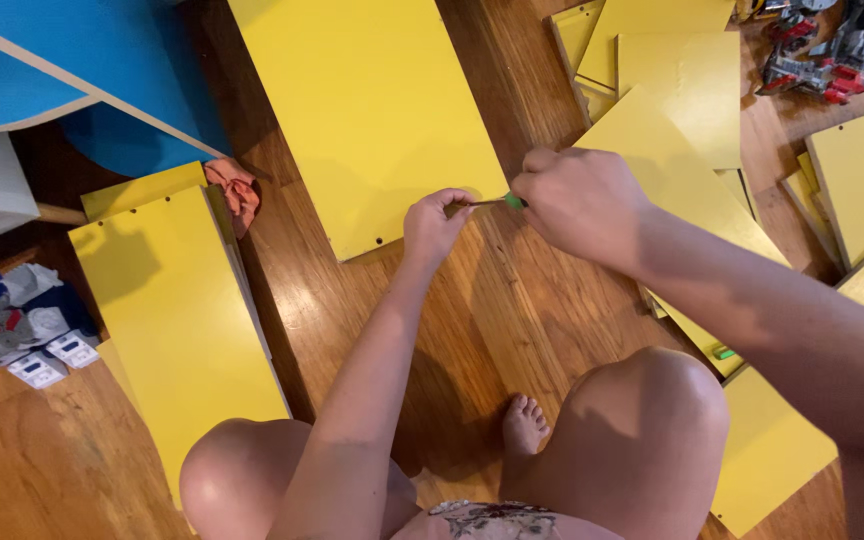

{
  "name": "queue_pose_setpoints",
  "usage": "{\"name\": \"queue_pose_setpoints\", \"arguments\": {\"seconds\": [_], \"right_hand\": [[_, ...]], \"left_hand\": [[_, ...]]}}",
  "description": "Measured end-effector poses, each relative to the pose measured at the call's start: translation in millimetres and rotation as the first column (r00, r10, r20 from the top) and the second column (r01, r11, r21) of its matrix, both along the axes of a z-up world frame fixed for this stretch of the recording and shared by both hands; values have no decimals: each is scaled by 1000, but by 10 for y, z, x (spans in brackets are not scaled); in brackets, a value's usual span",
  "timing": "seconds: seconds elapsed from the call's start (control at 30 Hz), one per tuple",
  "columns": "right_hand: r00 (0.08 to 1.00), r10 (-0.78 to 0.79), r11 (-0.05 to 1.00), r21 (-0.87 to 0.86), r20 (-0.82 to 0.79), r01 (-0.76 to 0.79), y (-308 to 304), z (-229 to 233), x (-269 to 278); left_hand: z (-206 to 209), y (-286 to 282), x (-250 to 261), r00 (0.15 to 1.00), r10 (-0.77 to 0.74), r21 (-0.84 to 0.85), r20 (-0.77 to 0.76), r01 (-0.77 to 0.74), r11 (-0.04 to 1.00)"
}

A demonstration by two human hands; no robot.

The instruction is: The person is assembling a piece of furniture using a screwdriver. They are screwing screws into yellow wooden panels, aligning them, and securing them together.

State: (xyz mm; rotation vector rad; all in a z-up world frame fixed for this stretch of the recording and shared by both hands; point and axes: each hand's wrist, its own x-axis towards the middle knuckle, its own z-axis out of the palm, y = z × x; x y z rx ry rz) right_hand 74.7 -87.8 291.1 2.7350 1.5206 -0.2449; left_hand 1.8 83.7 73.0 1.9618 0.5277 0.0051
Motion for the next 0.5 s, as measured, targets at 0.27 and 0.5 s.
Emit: {"name": "queue_pose_setpoints", "arguments": {"seconds": [0.27,0.5], "right_hand": [[998,-57,994,-92,-15,55,265,-39,137],[998,-34,991,-131,-53,26,348,-65,222]], "left_hand": [[-132,13,16,976,-18,41,218,9,999],[-93,23,25,998,13,19,63,-14,1000]]}}
